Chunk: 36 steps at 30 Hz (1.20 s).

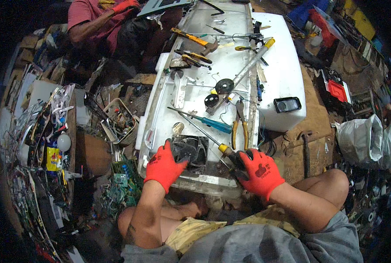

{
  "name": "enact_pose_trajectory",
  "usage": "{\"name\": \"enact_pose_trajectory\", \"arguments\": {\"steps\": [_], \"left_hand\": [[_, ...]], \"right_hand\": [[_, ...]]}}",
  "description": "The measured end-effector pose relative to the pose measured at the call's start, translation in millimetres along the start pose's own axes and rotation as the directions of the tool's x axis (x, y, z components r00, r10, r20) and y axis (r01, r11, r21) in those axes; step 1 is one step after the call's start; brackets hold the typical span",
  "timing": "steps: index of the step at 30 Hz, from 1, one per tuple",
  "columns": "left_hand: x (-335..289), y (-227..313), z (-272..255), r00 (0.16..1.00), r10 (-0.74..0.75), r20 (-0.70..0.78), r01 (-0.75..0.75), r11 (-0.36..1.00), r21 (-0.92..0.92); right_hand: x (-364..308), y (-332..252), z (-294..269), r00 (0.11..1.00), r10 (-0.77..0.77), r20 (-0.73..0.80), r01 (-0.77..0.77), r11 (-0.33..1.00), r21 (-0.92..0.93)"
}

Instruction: The person disassembles a computer fan using a screwdriver. They remove screws from the fan housing, separate the fan blade from the frame, and set the components aside on a white work surface.

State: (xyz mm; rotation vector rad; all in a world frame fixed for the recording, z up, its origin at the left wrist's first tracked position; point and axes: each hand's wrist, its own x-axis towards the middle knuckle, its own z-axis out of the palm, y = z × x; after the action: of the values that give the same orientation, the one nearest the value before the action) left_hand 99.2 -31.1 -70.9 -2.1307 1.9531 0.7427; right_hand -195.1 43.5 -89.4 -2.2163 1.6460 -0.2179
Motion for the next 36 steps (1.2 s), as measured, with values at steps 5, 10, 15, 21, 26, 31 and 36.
{"name": "enact_pose_trajectory", "arguments": {"steps": [5,10,15,21,26,31,36], "left_hand": [[0.7,-4.4,1.1,1.0,0.003,0.014,-0.002,0.999,-0.049],[1.8,-4.8,12.1,1.0,-0.01,0.008,0.011,0.989,-0.147],[6.1,-9.7,24.6,0.997,-0.01,-0.076,0.001,0.993,-0.115],[11.4,-7.8,38.5,0.986,-0.022,-0.163,-0.003,0.988,-0.157],[9.0,-2.1,44.3,0.957,-0.067,-0.281,0.012,0.982,-0.191],[10.7,1.1,37.7,0.959,-0.002,-0.285,-0.116,0.912,-0.394],[19.1,-0.7,23.0,0.934,0.222,-0.28,-0.332,0.827,-0.453]], "right_hand": [[6.2,4.9,10.9,0.975,0.086,0.206,-0.086,0.996,-0.007],[10.8,11.8,17.0,0.976,0.145,0.164,-0.172,0.971,0.164],[15.5,17.4,4.6,0.936,0.194,0.292,-0.341,0.698,0.63],[8.0,14.7,-22.3,0.763,0.229,0.605,-0.644,0.193,0.74],[-15.0,11.4,-36.0,0.977,-0.043,0.208,-0.168,0.44,0.882],[-39.5,21.0,-37.6,0.891,0.046,0.451,-0.451,0.202,0.87],[-61.5,32.5,-34.6,0.823,0.004,0.568,-0.563,-0.126,0.817]]}}
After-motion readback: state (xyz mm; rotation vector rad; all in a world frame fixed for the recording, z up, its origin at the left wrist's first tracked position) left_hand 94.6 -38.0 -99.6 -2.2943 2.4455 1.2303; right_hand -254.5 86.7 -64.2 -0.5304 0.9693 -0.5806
